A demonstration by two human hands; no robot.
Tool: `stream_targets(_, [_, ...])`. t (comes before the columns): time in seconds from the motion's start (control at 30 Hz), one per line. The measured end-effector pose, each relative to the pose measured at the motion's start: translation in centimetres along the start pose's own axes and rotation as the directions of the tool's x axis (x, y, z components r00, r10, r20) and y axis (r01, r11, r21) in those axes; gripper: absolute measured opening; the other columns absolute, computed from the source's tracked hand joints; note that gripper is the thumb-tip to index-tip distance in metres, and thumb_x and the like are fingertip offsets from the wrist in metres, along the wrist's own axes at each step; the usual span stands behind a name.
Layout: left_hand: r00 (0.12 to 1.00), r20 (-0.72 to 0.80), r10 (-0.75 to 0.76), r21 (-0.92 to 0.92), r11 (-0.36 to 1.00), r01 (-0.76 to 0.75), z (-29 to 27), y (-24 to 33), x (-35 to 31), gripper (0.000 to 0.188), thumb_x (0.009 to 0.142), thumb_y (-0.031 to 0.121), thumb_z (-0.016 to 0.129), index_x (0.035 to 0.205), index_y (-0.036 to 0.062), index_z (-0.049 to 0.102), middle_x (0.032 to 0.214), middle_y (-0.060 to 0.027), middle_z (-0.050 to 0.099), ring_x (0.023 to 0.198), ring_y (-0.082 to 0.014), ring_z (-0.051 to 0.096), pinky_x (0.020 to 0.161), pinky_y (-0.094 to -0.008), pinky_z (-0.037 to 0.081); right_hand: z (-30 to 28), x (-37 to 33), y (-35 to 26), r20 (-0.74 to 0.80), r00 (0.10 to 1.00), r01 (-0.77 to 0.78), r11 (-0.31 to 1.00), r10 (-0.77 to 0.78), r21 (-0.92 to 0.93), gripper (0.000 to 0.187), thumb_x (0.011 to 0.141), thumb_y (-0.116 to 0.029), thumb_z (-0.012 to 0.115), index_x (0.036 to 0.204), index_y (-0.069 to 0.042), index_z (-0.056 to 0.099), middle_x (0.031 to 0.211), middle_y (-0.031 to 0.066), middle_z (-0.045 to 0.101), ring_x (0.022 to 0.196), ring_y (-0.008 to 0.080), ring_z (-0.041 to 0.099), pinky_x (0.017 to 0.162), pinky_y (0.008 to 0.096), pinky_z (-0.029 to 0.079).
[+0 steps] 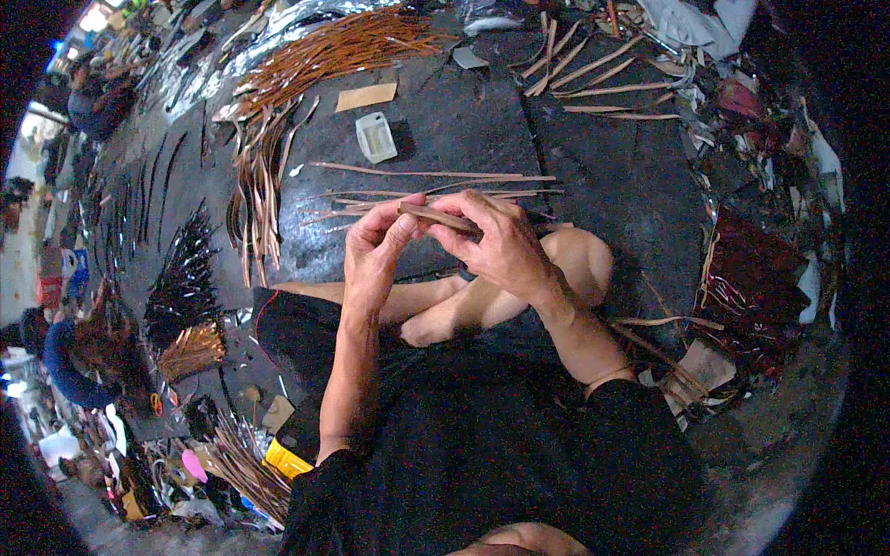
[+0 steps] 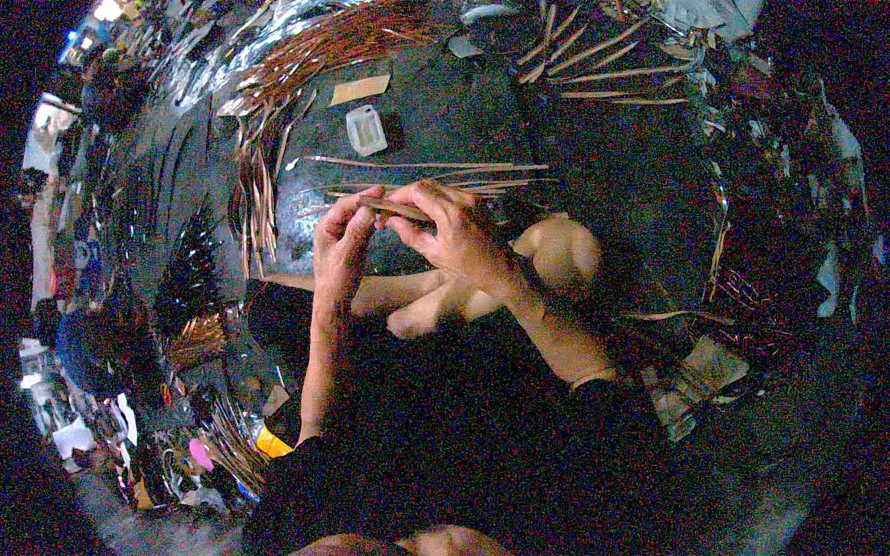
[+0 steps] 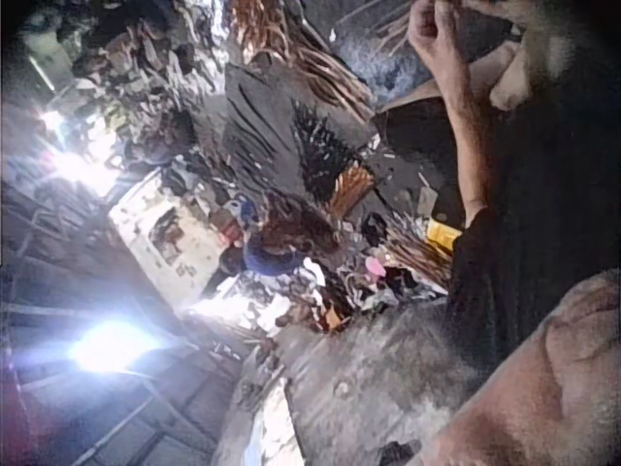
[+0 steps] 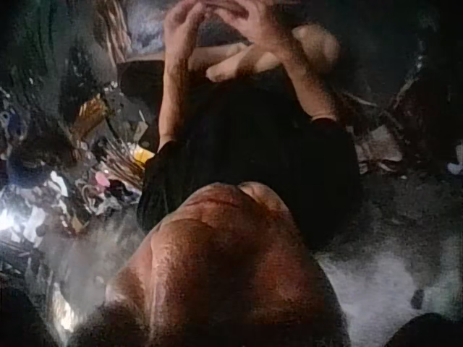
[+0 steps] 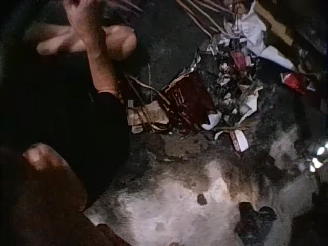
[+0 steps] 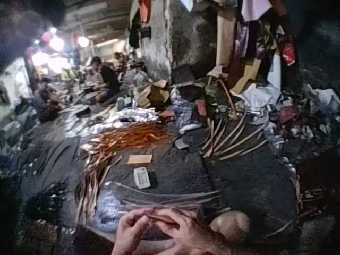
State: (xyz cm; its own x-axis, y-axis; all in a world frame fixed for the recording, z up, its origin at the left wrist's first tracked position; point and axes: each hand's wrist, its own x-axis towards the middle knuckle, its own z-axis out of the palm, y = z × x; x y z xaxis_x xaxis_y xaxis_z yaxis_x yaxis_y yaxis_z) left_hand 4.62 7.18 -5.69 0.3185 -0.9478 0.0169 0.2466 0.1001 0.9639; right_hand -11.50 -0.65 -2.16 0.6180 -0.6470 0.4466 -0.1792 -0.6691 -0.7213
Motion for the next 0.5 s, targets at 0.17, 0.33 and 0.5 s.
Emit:
stream_targets(0.17, [0.987,-0.095,0.129,-0.015,0.991,-0.131,-0.6,-1.0,-0.1,0.023,0.092,0.018,0.063,0.107,0.0011,0.067,0.104,-0.0053,0.064,0.093,-0.0118,0.057,0.083,-0.0263,0.045,1.9,0.6,-0.3,-0.026,0.999,0.041,0.998,-0.04,0.041,0.018,0.08,-0.009,0.071,0.096,-0.004,0.063,0.089,0.0099,0.067,0.079,0.0264,0.067,0.069,0.0357,0.053])
stream_targets(0.33, [0.969,-0.214,0.119,-0.446,0.871,-0.206,0.4,-1.9,0.0,0.02,0.098,0.027,0.053,0.102,0.0074,0.057,0.105,-0.0063,0.061,0.119,-0.0289,0.054,0.099,-0.0404,0.044,5.0,1.7,-0.8,-0.103,0.994,0.043,0.998,-0.038,0.045,0.014,0.08,-0.008,0.069,0.087,-0.004,0.057,0.081,0.0091,0.065,0.073,0.0261,0.068,0.064,0.0355,0.054])
stream_targets(0.5, [0.945,-0.328,-0.002,-0.634,0.741,-0.219,1.4,0.2,0.1,0.02,0.099,0.03,0.052,0.103,0.0112,0.054,0.091,-0.0008,0.058,0.104,-0.0231,0.058,0.091,-0.0365,0.047,5.3,2.2,-1.4,-0.135,0.977,0.157,0.984,-0.166,-0.08,0.017,0.077,-0.006,0.07,0.086,-0.005,0.055,0.076,0.0081,0.064,0.068,0.0256,0.067,0.06,0.0348,0.054])
